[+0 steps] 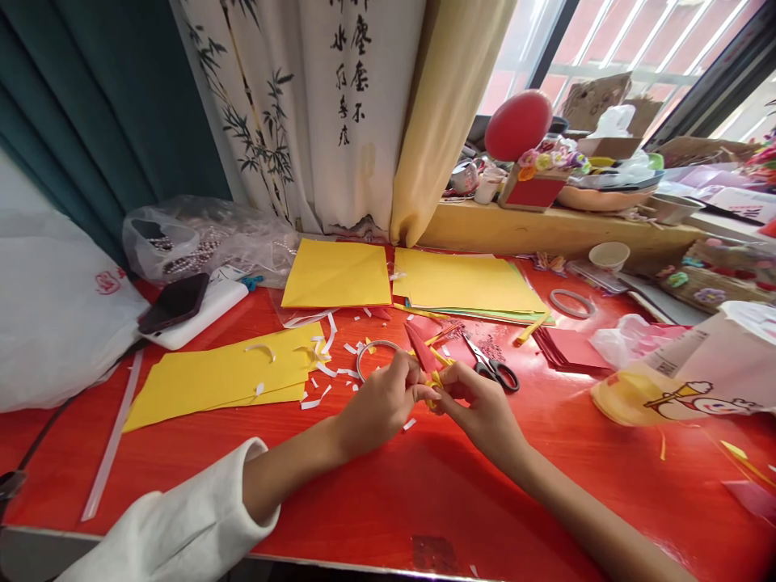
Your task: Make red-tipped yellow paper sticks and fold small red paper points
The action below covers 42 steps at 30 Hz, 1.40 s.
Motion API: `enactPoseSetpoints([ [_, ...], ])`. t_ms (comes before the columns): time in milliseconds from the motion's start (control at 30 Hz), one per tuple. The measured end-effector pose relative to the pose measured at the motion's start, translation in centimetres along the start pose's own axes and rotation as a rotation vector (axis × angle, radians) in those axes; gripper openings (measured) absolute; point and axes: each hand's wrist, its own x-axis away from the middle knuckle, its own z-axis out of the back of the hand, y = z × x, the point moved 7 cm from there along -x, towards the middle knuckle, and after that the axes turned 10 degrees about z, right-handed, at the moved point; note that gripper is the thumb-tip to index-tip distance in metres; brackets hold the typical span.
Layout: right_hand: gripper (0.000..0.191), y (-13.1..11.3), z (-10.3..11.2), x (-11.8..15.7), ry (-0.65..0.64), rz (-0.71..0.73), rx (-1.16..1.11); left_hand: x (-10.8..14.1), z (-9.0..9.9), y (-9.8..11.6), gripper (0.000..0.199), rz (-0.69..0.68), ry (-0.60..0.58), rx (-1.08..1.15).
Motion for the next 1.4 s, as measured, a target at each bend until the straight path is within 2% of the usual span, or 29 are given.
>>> enactPoseSetpoints([
  [100, 0.021, -0.4, 0.3, -0.2, -0.021, 0.091, 0.228, 0.0, -0.5, -0.3, 0.016, -0.012, -0.039, -0.059],
  [167, 0.018, -0.6, 0.5, -0.2, -0.042, 0.126, 0.269, -0.3, -0.4, -0.4, 0.019, -0.003, -0.05, -0.058],
  [267, 0.018, -0.5, 0.7, -0.2, -0.044, 0.118, 0.191, -0.8, 0.1, -0.4, 0.039, -0.018, -0.06, -0.053],
  [300, 0.018, -0.5, 0.8, -0.2, -0.04, 0.113, 0.158, -1.0, 0.2, -0.2, 0.04, -0.042, -0.078, -0.063],
  [433, 0.018, -0.2, 0.8, -0.1, -0.039, 0.056, 0.02, -1.3, 0.5, 0.8, 0.028, -0.196, -0.133, -0.091],
  [533, 0.017, 0.0, 0.8, 0.0, -0.019, 0.004, -0.088, -1.2, 0.6, 1.3, 0.022, -0.247, -0.175, -0.104],
  [700, 0.016, 0.0, 0.6, 0.0, -0.017, 0.007, -0.165, -0.8, 0.9, 2.0, 0.011, -0.329, -0.186, -0.094],
  [900, 0.013, -0.3, 1.0, -0.1, 0.047, 0.079, 0.032, -0.7, 0.8, 1.8, 0.012, -0.395, -0.107, -0.11],
  [1033, 0.011, -0.6, 0.9, -0.1, 0.049, 0.072, 0.092, -0.4, 0.5, 2.1, 0.012, -0.418, -0.06, -0.156],
  [1233, 0.016, -0.6, 0.8, -0.1, 0.005, 0.026, 0.137, 0.1, -0.3, 1.8, 0.018, -0.443, -0.086, -0.26],
  [1333, 0.005, -0.9, 0.7, -0.3, -0.077, 0.068, 0.236, 0.3, -0.8, 1.7, 0.013, -0.466, -0.125, -0.27],
  [1400, 0.017, -1.1, 0.5, -0.5, -0.145, 0.093, 0.305, 0.4, -0.9, 1.8, 0.009, -0.487, -0.116, -0.29],
])
